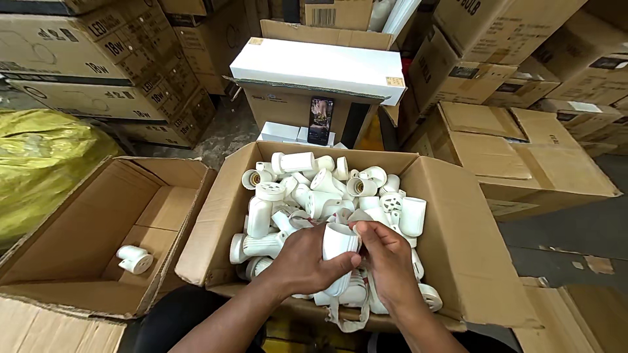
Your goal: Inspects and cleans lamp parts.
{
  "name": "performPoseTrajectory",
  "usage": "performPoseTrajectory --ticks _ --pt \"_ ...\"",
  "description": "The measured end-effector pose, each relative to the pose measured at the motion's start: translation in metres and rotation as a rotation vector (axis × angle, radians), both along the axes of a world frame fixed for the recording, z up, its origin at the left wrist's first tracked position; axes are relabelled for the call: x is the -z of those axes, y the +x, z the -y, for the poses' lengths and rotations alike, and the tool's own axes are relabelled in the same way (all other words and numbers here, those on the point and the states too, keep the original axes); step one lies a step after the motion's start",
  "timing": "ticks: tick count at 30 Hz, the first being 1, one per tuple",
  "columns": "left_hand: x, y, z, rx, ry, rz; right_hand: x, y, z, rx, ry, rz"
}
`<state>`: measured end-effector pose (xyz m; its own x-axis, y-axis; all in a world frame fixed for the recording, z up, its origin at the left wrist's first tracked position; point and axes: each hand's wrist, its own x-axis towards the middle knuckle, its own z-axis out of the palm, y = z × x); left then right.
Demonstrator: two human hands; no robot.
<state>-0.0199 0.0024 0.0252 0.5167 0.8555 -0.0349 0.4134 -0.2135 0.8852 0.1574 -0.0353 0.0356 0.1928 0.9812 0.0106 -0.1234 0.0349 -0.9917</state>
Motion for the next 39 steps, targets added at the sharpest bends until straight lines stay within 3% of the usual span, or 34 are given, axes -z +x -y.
performPoseTrajectory --ticks 11,14,28,39 --pt "0.003 0.000 -0.008 -0.057 -0.174 0.231 0.006 -0.007 -0.004 -0.010 0.013 -0.139" --pt "0.001 -0.002 -0.014 -0.071 -0.238 0.384 0.007 -0.013 0.000 -0.034 0.036 -0.099" --pt "0.008 0.001 -0.010 -0.071 -0.435 0.701 0.006 -0.010 0.009 0.004 0.237 0.166" --pt "0.008 0.006 -0.011 -0.157 -0.448 0.668 0.005 -0.014 0.013 0.019 0.281 0.301"
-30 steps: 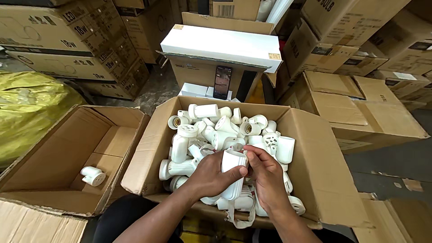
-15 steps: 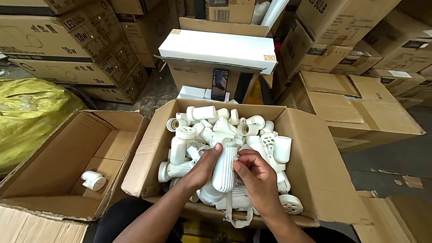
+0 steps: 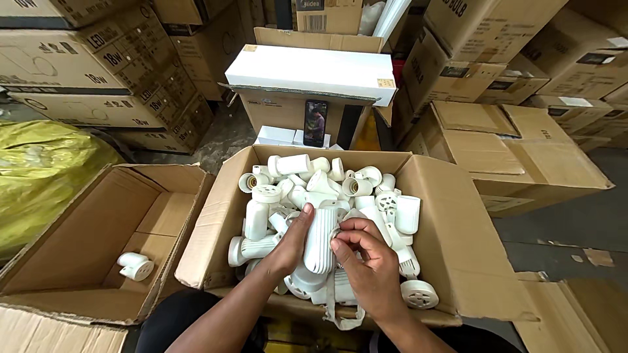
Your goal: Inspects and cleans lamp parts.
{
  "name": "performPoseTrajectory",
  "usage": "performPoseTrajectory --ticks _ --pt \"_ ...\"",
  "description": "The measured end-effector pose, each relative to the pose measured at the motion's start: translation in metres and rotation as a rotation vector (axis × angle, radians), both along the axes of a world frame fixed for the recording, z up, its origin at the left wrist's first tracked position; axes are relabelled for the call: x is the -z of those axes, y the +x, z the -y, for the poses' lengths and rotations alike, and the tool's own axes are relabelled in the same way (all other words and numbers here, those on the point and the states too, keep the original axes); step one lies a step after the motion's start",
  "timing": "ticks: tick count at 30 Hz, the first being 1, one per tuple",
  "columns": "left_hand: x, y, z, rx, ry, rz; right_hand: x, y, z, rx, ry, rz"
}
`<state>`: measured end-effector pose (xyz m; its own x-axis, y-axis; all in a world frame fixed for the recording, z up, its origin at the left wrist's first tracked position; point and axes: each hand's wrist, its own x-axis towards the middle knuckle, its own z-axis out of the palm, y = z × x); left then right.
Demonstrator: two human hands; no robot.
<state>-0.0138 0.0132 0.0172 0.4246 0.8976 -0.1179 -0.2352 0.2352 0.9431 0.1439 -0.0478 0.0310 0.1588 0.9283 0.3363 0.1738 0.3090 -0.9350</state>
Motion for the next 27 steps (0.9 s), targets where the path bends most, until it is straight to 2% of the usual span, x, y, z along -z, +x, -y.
performPoseTrajectory --ticks 7,12,19,27 --pt "0.0018 0.0025 -0.0020 -0.049 0.084 -0.152 0.0030 0.0008 -0.0036 0.029 -0.018 0.012" --pt "0.0057 -0.0004 -0.0049 -0.078 0.113 -0.246 0.0041 0.0036 -0.0063 0.041 -0.179 0.020" --pt "-0.0006 0.0011 -0.0071 -0.072 0.070 -0.395 0.0047 0.0046 -0.0074 0.055 -0.136 -0.001" --pt "-0.0012 0.0016 -0.0078 -0.083 0.069 -0.514 0.0103 0.0042 -0.0073 0.035 -0.071 0.161"
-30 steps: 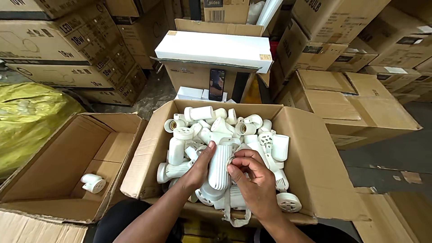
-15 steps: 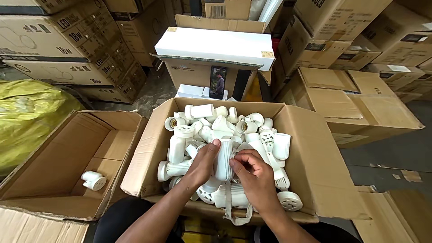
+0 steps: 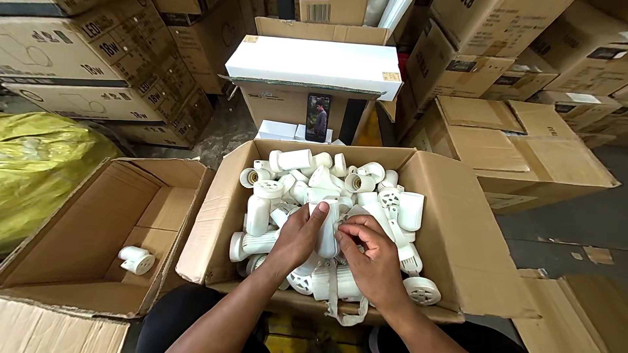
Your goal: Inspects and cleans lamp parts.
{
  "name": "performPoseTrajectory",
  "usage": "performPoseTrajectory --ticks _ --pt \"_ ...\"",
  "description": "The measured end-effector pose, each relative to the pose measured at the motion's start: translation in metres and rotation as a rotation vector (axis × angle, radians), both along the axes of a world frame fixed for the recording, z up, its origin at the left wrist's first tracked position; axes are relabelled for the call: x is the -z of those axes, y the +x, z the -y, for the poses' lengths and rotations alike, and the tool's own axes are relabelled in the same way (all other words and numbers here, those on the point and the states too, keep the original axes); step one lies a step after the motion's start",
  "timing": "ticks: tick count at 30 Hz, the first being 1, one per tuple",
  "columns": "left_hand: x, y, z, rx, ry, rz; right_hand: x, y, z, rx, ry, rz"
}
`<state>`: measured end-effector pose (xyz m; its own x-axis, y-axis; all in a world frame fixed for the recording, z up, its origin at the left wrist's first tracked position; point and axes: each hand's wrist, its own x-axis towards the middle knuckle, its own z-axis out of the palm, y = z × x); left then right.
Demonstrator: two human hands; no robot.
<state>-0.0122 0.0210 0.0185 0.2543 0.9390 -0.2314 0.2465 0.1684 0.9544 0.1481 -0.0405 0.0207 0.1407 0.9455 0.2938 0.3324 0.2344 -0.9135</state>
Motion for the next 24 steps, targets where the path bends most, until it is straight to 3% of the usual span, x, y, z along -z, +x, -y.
performPoseTrajectory --ticks 9,14,17,20,24 --pt "0.003 0.001 0.004 -0.009 0.047 -0.125 0.002 0.000 -0.003 0.091 -0.003 0.069" --pt "0.006 0.000 0.003 -0.012 0.070 -0.257 0.011 -0.004 -0.001 0.082 0.139 0.313" --pt "0.006 -0.001 0.002 -0.019 0.072 -0.282 0.008 -0.004 0.001 0.052 0.117 0.415" --pt "0.005 -0.001 0.002 -0.021 0.077 -0.282 0.004 0.002 -0.001 0.003 0.082 0.342" --pt "-0.001 -0.002 0.003 0.011 0.129 -0.318 -0.004 0.010 -0.005 -0.057 -0.086 0.030"
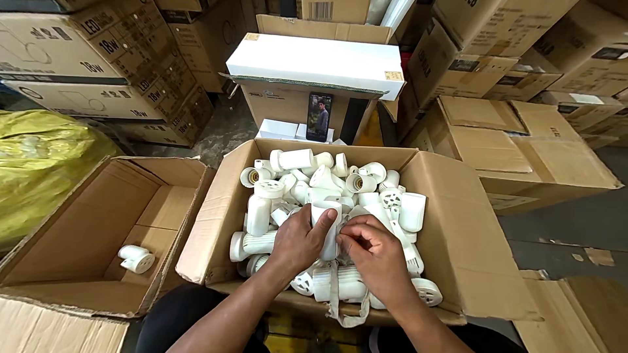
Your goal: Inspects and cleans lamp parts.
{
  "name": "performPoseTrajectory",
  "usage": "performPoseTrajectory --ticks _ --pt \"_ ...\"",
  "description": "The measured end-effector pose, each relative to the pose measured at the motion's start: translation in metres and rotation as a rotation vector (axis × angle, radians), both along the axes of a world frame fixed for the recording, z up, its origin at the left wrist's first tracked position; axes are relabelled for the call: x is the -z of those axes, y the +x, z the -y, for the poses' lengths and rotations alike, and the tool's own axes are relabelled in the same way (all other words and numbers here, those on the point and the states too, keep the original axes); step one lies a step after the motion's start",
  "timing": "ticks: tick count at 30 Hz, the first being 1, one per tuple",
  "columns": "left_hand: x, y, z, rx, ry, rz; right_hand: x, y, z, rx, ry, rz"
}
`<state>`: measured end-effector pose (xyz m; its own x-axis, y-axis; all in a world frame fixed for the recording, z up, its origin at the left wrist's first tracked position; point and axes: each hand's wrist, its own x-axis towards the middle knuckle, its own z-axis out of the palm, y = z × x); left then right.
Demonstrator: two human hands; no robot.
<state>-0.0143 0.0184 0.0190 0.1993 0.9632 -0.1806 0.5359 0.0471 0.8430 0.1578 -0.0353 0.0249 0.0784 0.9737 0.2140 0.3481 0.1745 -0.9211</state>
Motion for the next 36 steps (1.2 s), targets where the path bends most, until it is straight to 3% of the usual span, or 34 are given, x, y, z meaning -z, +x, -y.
performPoseTrajectory --ticks 7,14,21,25,30,36 --pt "-0.004 -0.007 0.007 0.108 0.136 -0.024 -0.004 -0.002 0.001 -0.015 -0.150 -0.309" --pt "-0.008 -0.006 0.014 0.143 0.213 -0.093 0.000 0.000 -0.003 -0.040 -0.189 -0.442" --pt "-0.004 0.000 0.007 0.093 0.045 0.043 -0.001 -0.007 -0.005 -0.044 -0.327 -0.635" --pt "-0.006 -0.001 0.003 0.093 0.058 0.126 -0.006 -0.011 0.002 -0.037 -0.309 -0.655" --pt "-0.004 0.006 0.017 0.197 0.119 -0.028 -0.005 -0.008 -0.005 0.124 -0.240 -0.670" --pt "-0.008 0.000 0.009 0.132 0.079 0.054 -0.005 -0.019 0.005 0.085 -0.278 -0.678"
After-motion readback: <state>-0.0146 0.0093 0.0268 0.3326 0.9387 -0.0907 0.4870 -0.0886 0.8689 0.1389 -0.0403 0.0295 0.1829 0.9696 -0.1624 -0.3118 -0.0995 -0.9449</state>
